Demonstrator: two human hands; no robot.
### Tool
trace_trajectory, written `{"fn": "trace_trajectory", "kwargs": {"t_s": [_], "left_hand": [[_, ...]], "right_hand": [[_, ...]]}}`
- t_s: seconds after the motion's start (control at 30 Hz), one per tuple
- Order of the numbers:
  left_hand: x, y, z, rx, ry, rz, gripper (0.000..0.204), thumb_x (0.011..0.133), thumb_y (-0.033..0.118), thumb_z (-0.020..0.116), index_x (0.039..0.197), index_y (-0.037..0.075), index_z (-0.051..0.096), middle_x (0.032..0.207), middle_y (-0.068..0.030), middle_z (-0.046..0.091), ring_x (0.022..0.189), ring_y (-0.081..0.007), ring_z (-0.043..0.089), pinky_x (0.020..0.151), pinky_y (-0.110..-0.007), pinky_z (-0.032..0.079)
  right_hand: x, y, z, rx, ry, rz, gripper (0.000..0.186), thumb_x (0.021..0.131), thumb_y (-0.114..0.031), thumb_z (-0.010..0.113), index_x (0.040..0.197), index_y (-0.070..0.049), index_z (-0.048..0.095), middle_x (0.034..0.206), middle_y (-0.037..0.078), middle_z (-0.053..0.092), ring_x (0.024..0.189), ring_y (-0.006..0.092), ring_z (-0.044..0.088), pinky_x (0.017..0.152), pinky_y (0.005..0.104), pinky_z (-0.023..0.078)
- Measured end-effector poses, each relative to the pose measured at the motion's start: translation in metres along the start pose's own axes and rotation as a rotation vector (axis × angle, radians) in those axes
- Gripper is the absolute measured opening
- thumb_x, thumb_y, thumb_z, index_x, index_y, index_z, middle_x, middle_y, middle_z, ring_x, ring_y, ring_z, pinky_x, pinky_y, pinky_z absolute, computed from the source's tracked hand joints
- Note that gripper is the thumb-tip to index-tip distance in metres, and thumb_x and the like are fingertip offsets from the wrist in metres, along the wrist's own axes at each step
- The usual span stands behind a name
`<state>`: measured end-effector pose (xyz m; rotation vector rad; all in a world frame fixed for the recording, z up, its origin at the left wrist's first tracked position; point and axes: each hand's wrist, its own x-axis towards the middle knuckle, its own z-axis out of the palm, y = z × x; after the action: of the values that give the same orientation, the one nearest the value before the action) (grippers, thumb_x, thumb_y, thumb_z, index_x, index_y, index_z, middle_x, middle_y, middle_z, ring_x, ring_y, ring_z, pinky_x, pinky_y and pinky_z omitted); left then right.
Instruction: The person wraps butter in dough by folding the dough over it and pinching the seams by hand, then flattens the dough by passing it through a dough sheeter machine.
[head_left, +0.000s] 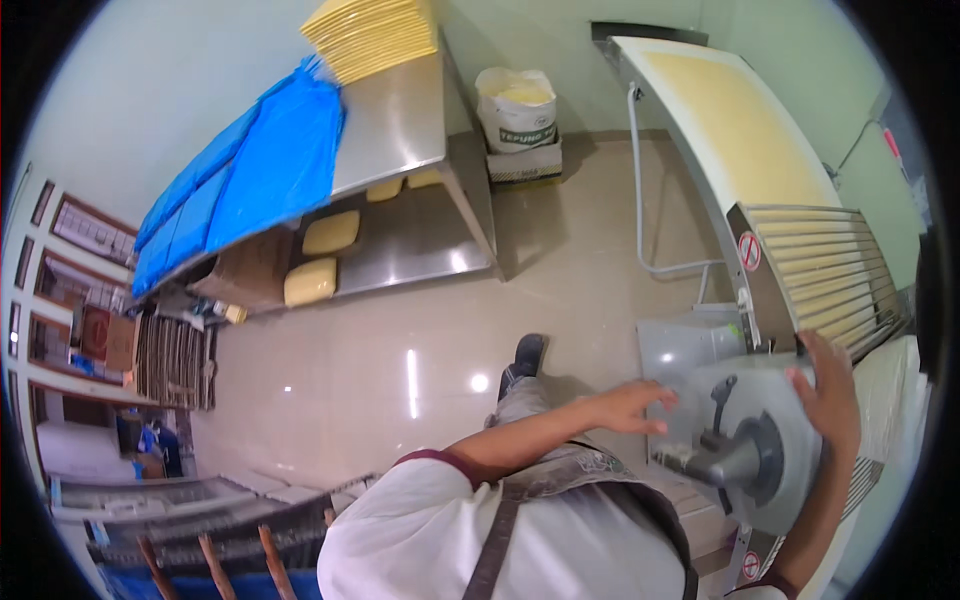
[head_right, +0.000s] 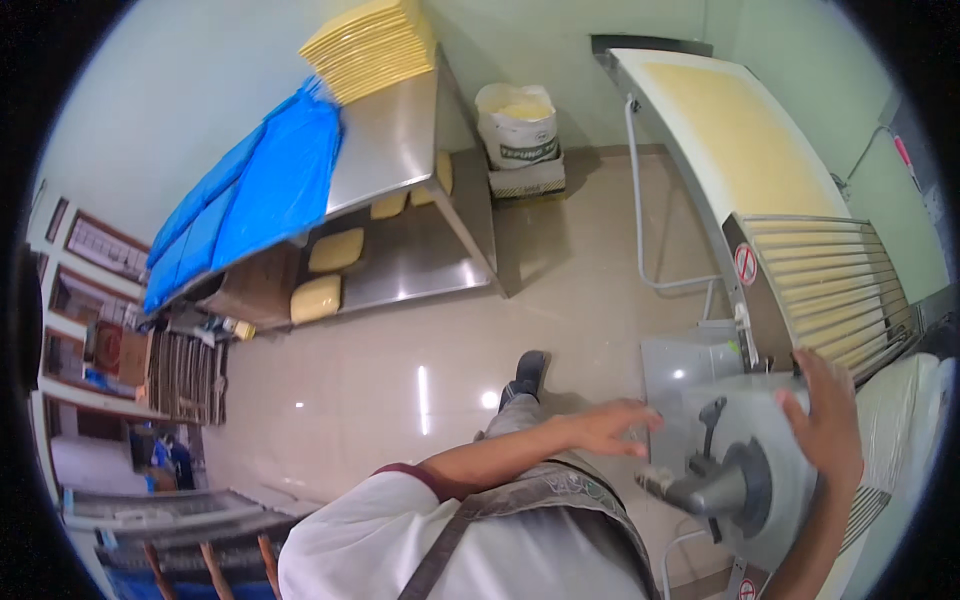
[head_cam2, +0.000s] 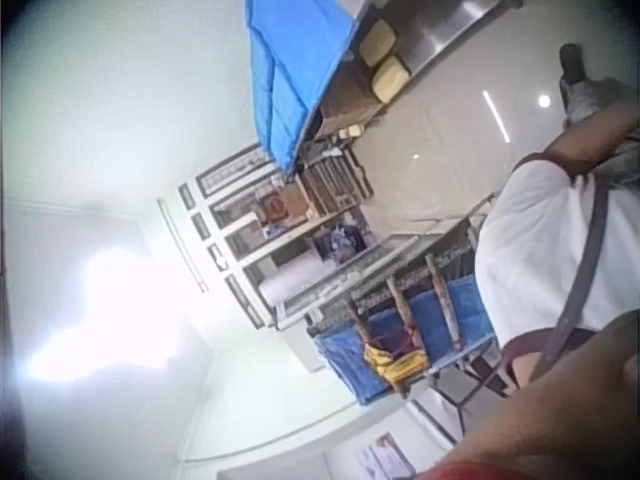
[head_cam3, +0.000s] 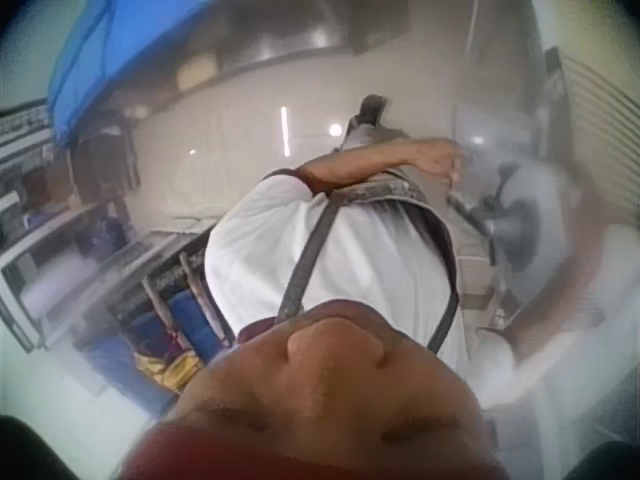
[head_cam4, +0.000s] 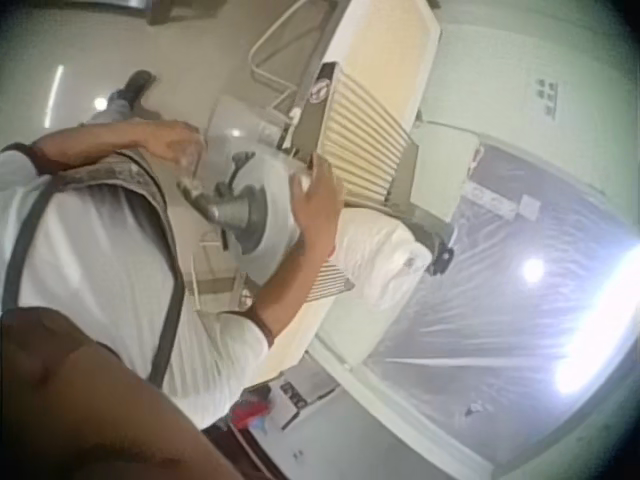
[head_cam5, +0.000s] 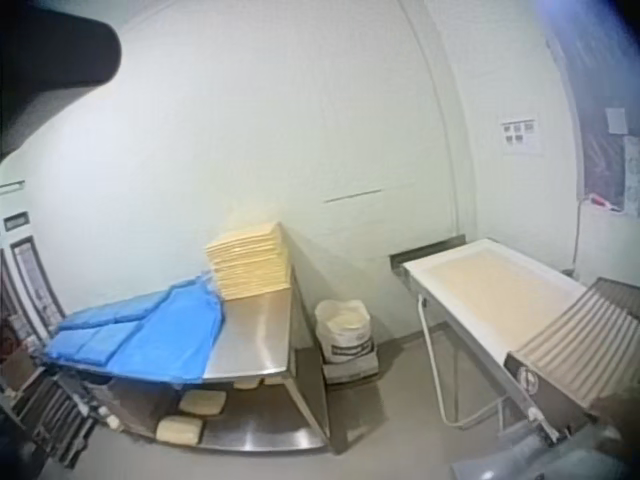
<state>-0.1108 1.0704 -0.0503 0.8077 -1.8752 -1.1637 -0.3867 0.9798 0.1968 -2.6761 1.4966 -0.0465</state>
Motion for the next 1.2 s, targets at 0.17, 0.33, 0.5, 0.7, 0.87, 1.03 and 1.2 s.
{"fn": "trace_trajectory", "kwargs": {"t_s": [0.17, 0.33, 0.5, 0.7, 0.87, 1.03, 1.2], "left_hand": [[0.017, -0.066, -0.161, 0.083, 0.189, -0.346, 0.036, 0.088, 0.029, 0.067, 0.11, 0.002, 0.062, 0.114, -0.0126, 0.064, 0.108, -0.0235, 0.06, 0.093, -0.036, 0.047], [0.089, -0.116, -0.301, 0.241, 0.38, -0.37, 0.025, 0.09, 0.022, 0.063, 0.105, 0.003, 0.064, 0.092, -0.0102, 0.068, 0.085, -0.018, 0.064, 0.081, -0.032, 0.051], [0.202, -0.156, -0.356, 0.094, 0.227, -0.281, 0.027, 0.09, 0.019, 0.061, 0.109, 0.0, 0.06, 0.1, -0.0092, 0.065, 0.093, -0.018, 0.062, 0.085, -0.031, 0.048], [0.357, -0.168, -0.327, 0.198, -0.062, -0.069, 0.034, 0.09, 0.022, 0.062, 0.116, 0.001, 0.057, 0.113, -0.0133, 0.062, 0.108, -0.0248, 0.058, 0.097, -0.037, 0.042], [0.45, -0.209, -0.307, 0.372, -0.335, 0.14, 0.051, 0.09, 0.026, 0.061, 0.132, 0.001, 0.047, 0.138, -0.0192, 0.047, 0.13, -0.0352, 0.041, 0.109, -0.045, 0.03], [0.529, -0.222, -0.264, 0.732, -0.542, 0.261, 0.072, 0.092, 0.037, 0.054, 0.148, 0.003, 0.024, 0.153, -0.0203, 0.025, 0.143, -0.033, 0.019, 0.115, -0.051, 0.012], [0.586, -0.248, -0.224, 0.542, -0.588, 0.414, 0.07, 0.094, 0.032, 0.053, 0.148, 0.0, 0.02, 0.151, -0.0246, 0.025, 0.143, -0.0345, 0.021, 0.115, -0.049, 0.014]], "right_hand": [[0.012, -0.029, -0.023, 0.011, -0.065, 0.224, 0.055, 0.077, -0.023, 0.071, 0.126, -0.004, 0.053, 0.128, 0.018, 0.055, 0.122, 0.0378, 0.047, 0.105, 0.0473, 0.032], [0.04, -0.026, -0.009, 0.003, 0.261, 0.496, 0.046, 0.078, -0.015, 0.068, 0.121, -0.005, 0.057, 0.126, 0.017, 0.055, 0.119, 0.0378, 0.049, 0.102, 0.0466, 0.036], [0.052, -0.075, 0.014, -0.179, 0.624, 0.965, 0.036, 0.08, -0.013, 0.065, 0.114, -0.005, 0.061, 0.123, 0.014, 0.059, 0.117, 0.0338, 0.052, 0.101, 0.0448, 0.036], [0.089, -0.073, 0.047, -0.683, 1.016, 1.473, 0.021, 0.082, -0.008, 0.063, 0.103, -0.007, 0.066, 0.107, 0.007, 0.068, 0.102, 0.027, 0.061, 0.096, 0.0373, 0.039], [0.097, -0.065, 0.057, -0.807, 1.23, 1.712, 0.011, 0.081, -0.006, 0.065, 0.092, -0.005, 0.067, 0.097, 0.009, 0.069, 0.093, 0.0273, 0.064, 0.088, 0.0371, 0.045], [0.114, -0.052, 0.045, -0.91, 1.207, 1.784, 0.01, 0.082, -0.006, 0.064, 0.092, -0.005, 0.067, 0.096, 0.01, 0.069, 0.094, 0.0285, 0.063, 0.089, 0.0377, 0.044], [0.204, -0.029, 0.057, -0.939, 1.242, 1.875, 0.026, 0.079, -0.003, 0.064, 0.105, -0.004, 0.062, 0.113, 0.016, 0.062, 0.107, 0.0328, 0.057, 0.095, 0.0408, 0.041]]}}
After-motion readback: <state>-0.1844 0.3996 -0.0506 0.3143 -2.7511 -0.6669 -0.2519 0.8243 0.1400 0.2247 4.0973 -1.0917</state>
